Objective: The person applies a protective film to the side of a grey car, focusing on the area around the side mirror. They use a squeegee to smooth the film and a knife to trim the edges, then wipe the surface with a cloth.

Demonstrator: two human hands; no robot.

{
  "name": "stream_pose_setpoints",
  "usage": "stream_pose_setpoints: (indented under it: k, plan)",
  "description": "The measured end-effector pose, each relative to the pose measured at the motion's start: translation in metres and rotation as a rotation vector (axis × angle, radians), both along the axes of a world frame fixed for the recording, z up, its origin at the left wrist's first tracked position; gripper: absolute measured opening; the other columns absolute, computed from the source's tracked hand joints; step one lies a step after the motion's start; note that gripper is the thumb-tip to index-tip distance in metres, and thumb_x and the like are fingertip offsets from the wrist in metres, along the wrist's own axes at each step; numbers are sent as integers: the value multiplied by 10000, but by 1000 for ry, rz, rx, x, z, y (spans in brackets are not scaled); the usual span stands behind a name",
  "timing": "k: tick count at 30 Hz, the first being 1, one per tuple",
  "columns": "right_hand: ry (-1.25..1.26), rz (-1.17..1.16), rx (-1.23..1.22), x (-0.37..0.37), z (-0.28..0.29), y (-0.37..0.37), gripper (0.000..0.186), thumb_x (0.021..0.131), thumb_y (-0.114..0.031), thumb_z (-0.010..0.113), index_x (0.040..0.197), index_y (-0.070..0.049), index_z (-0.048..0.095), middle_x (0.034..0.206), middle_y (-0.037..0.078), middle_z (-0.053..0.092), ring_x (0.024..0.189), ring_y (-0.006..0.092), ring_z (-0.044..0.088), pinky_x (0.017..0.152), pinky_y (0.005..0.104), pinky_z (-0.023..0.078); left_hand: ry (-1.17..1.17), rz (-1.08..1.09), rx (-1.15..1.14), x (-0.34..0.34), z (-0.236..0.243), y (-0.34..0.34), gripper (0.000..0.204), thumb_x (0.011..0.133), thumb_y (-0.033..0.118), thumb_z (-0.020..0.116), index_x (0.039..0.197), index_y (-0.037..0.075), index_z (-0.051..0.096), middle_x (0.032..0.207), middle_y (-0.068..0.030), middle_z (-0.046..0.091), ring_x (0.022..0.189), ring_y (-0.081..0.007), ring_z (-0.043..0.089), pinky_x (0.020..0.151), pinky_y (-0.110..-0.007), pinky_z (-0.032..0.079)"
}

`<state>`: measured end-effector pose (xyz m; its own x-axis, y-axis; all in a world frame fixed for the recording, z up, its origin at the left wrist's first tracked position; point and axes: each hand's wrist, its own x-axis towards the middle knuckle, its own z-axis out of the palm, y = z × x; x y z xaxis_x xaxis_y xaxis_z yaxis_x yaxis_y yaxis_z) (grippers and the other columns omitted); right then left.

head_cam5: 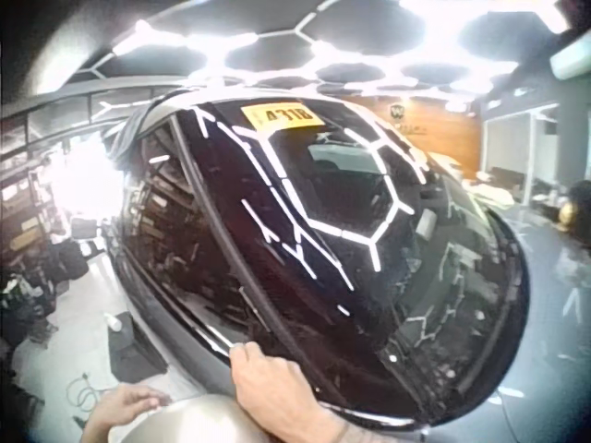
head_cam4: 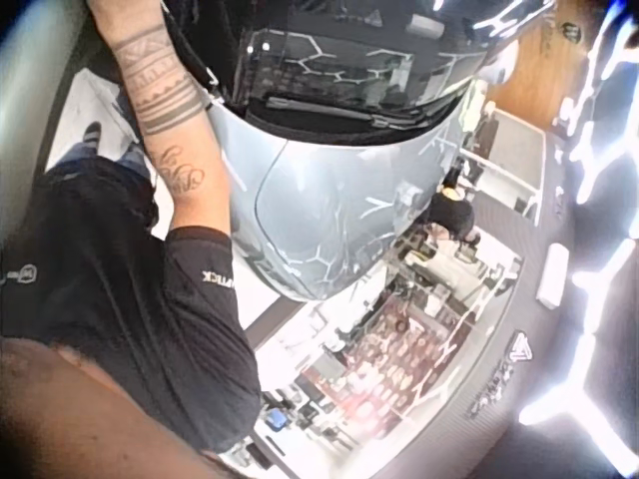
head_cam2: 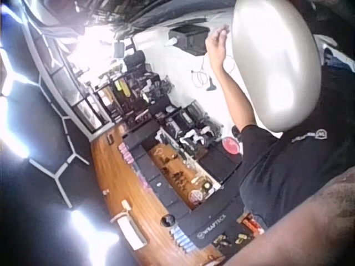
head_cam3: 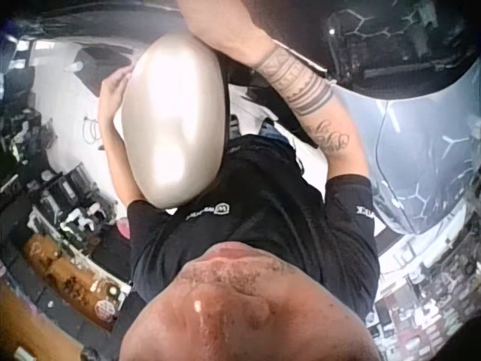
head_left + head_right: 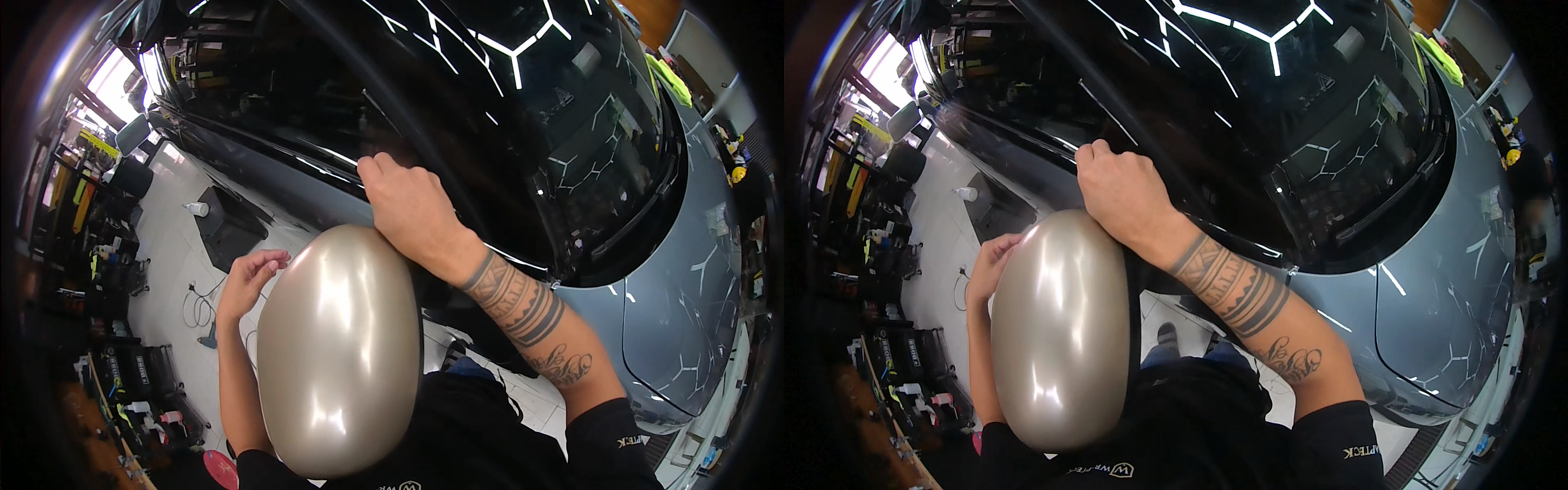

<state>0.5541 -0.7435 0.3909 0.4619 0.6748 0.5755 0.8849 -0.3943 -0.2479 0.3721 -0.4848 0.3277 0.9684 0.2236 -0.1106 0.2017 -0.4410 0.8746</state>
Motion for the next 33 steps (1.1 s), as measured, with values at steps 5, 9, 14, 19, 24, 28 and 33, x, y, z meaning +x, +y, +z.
stream_pose_setpoints:
  k: [5,9,14,19,24,28,33]
  plan:
    - [41,48,-4,8,-9,-13,102,799,-35,541,867,40,549,802,163,578,576,261,661,510,317,543,-43,71,227,22,6,-17,245,936,123,563,1123,-17,637,1042,-100,673,956,-172,626,849,-298,486]
    - [79,81,-43,13,-6,-16,125,803,-44,541,885,50,543,781,148,563,565,252,655,504,313,542,-211,75,420,68,23,-21,377,898,144,619,1256,41,559,1249,-117,563,1089,-237,582,889,-329,482]
    - [181,135,-67,13,-6,-15,274,800,6,513,1057,103,517,838,159,547,605,273,638,530,352,536,-352,145,759,114,19,-23,584,828,195,712,1334,30,474,1353,-163,471,1135,-329,542,921,-356,469]
    - [195,171,-104,18,-8,-16,331,808,-2,524,1111,129,512,863,146,537,661,231,641,538,317,540,-304,260,651,124,8,-32,631,775,182,771,1312,1,493,1333,-181,486,1117,-327,551,899,-351,480]
    - [233,183,-117,21,-2,-13,364,798,16,522,1139,140,505,875,147,525,659,219,635,532,307,533,-266,254,666,125,7,-31,635,781,103,759,1337,-18,476,1349,-132,477,1190,-272,546,943,-368,494]
    - [256,187,-134,23,-1,-14,374,795,18,525,1148,141,505,869,134,515,657,203,625,524,297,528,-254,271,635,125,6,-33,622,780,88,757,1329,-24,486,1364,-128,469,1198,-262,542,951,-362,490]
    - [279,199,-139,24,-1,-15,376,792,26,529,1149,142,506,873,129,508,675,192,621,520,292,525,-224,267,644,125,7,-35,619,782,84,753,1329,-27,487,1374,-126,463,1207,-249,536,974,-363,479]
